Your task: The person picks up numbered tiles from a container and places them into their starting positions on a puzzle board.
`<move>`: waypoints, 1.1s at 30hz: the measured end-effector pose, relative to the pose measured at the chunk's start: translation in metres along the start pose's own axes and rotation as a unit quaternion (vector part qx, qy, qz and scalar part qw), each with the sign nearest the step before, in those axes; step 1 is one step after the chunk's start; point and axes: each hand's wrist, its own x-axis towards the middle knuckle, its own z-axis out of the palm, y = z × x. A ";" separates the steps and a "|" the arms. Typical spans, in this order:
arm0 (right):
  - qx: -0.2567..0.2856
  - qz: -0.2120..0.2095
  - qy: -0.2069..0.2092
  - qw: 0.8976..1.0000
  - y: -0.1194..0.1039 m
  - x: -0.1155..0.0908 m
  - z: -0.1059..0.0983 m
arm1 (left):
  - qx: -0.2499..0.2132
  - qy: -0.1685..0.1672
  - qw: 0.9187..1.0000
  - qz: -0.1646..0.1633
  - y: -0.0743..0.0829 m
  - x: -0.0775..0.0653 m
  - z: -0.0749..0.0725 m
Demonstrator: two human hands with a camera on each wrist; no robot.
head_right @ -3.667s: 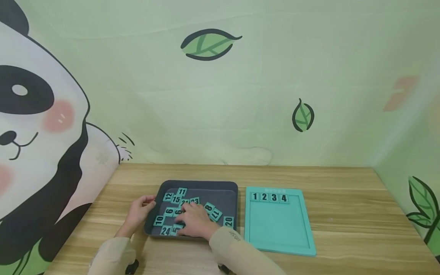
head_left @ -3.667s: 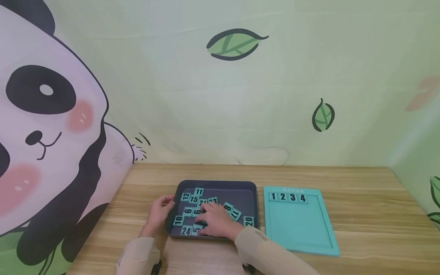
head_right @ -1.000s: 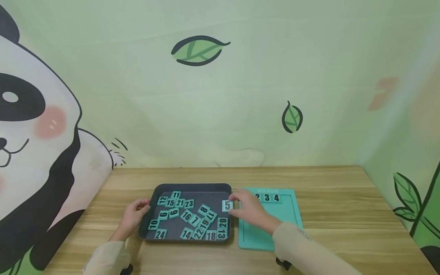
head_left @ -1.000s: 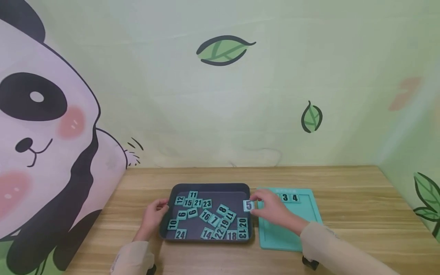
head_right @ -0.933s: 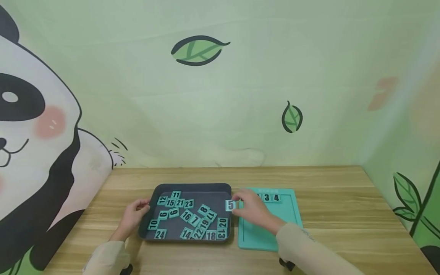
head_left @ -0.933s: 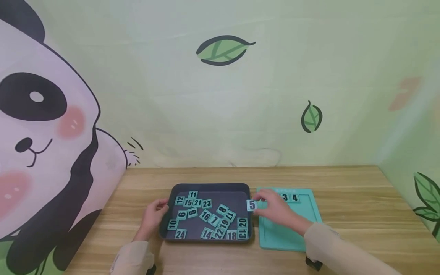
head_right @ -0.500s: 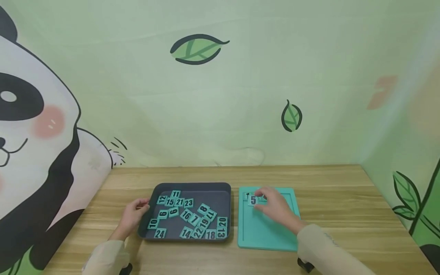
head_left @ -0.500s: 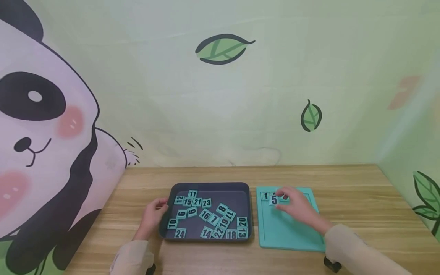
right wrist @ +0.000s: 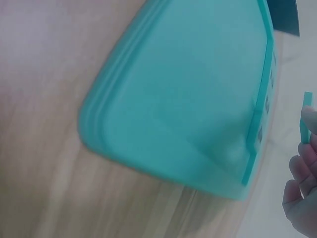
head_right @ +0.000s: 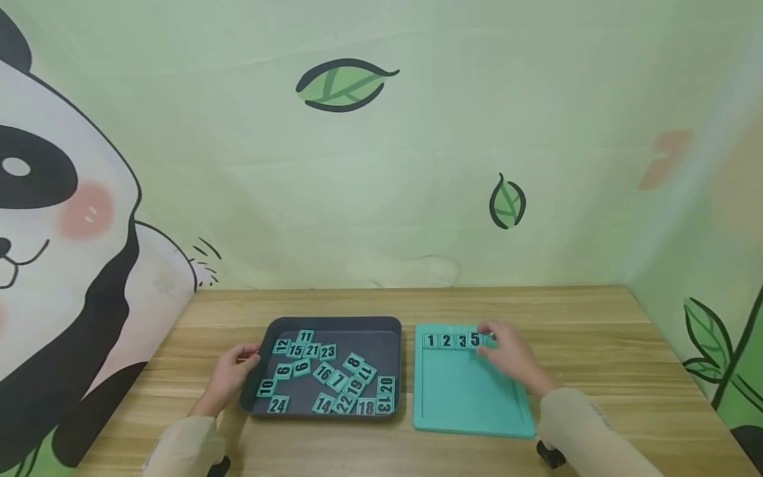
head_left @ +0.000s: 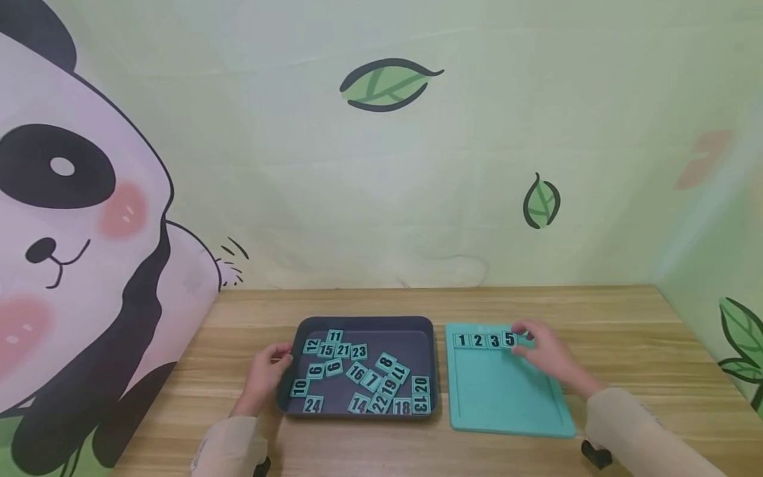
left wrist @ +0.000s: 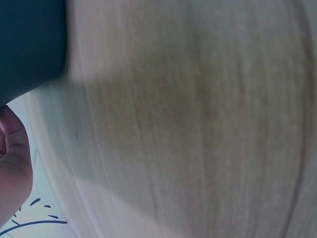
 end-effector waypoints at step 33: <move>-0.093 0.052 -0.023 0.994 0.038 0.006 -0.004 | -0.001 0.001 1.000 0.002 0.001 -0.001 0.000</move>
